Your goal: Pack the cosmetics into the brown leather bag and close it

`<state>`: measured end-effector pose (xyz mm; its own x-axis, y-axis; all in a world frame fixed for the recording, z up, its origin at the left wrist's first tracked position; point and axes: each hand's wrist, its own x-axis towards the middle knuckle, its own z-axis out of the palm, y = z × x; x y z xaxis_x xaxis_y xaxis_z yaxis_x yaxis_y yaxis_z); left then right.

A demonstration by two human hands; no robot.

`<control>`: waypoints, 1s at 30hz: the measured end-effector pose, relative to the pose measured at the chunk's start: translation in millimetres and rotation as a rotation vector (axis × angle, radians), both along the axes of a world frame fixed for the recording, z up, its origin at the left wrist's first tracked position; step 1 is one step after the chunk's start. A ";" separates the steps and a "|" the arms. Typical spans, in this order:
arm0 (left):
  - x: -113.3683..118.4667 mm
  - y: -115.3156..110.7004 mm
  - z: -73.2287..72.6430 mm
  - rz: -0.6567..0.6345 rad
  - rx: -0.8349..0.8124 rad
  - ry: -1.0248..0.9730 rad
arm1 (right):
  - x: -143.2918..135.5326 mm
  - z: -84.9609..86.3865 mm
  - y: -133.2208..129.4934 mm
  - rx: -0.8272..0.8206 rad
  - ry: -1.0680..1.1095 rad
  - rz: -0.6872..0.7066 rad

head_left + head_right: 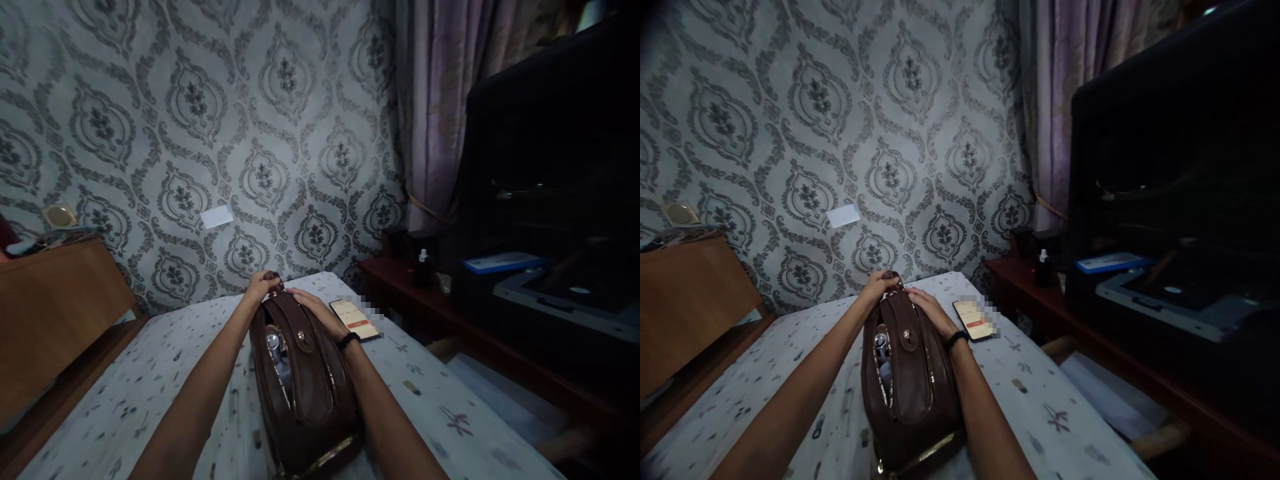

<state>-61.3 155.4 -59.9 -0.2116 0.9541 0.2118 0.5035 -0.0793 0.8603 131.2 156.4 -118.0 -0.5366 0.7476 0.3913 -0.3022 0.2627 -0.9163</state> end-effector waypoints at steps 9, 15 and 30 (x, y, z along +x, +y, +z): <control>-2.1 -8.7 8.5 -0.117 -0.044 0.006 | 9.4 11.2 -6.4 0.085 -0.078 -0.049; -28.2 -32.5 4.7 -0.057 -0.105 0.121 | 22.5 24.7 -25.1 0.183 -0.157 -0.099; -11.5 -63.9 -9.4 0.320 0.033 0.505 | 26.9 29.7 -65.7 0.434 -0.381 -0.251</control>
